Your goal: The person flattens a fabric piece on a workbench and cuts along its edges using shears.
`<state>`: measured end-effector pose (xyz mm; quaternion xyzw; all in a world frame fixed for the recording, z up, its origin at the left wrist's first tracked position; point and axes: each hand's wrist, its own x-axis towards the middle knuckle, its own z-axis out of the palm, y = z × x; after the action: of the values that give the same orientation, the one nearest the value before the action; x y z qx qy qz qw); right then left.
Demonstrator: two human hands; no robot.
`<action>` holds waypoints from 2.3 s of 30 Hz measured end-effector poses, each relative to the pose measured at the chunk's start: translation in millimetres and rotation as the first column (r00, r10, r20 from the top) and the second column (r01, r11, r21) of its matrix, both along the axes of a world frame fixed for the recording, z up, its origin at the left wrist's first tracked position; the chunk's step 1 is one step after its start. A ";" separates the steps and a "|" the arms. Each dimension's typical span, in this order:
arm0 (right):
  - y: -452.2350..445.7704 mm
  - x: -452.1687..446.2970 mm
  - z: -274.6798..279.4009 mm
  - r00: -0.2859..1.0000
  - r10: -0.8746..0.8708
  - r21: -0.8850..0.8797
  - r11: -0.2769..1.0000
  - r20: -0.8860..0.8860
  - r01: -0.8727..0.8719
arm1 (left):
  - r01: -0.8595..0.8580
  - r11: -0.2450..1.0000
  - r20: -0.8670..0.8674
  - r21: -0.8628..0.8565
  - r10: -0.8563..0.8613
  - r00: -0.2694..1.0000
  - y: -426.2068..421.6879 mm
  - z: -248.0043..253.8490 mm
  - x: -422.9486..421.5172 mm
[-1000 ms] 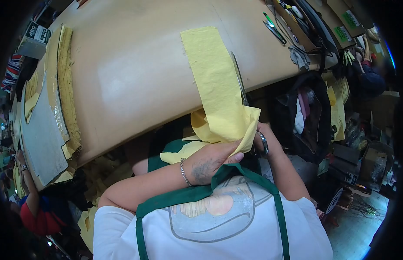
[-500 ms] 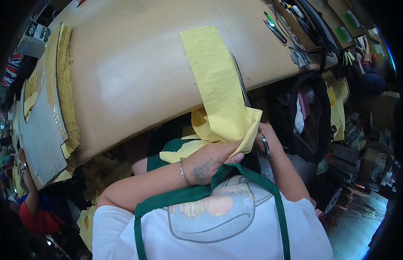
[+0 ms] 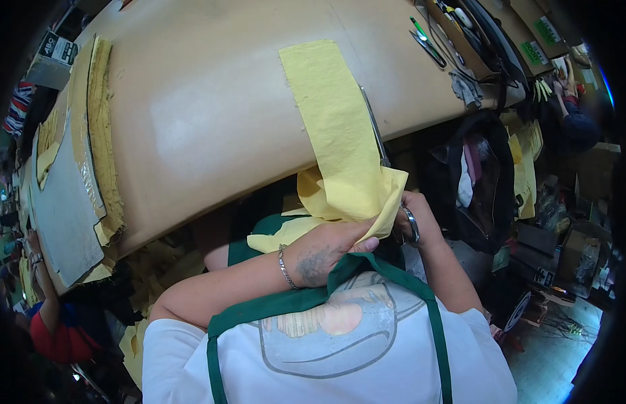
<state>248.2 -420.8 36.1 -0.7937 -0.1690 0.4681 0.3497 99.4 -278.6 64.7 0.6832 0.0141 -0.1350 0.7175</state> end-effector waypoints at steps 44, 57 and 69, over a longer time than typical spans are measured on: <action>203.8 46.4 -21.5 0.371 -0.104 0.248 0.898 0.923 -0.364 | -0.001 -0.363 0.010 0.932 0.023 1.000 148.7 121.8 -138.8; 183.3 110.6 -12.4 0.527 -0.232 0.264 0.964 0.817 0.015 | -0.343 -0.009 0.326 0.939 0.336 0.884 197.8 38.1 -58.6; -8.5 44.6 17.8 0.977 -0.208 0.258 0.947 0.043 0.190 | -0.219 0.101 0.197 0.970 0.192 0.961 160.0 -49.2 61.6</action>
<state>292.8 -429.3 54.0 -0.7715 -0.1583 0.3771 0.4874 161.0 -118.6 15.5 0.9770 0.1861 0.0155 0.1030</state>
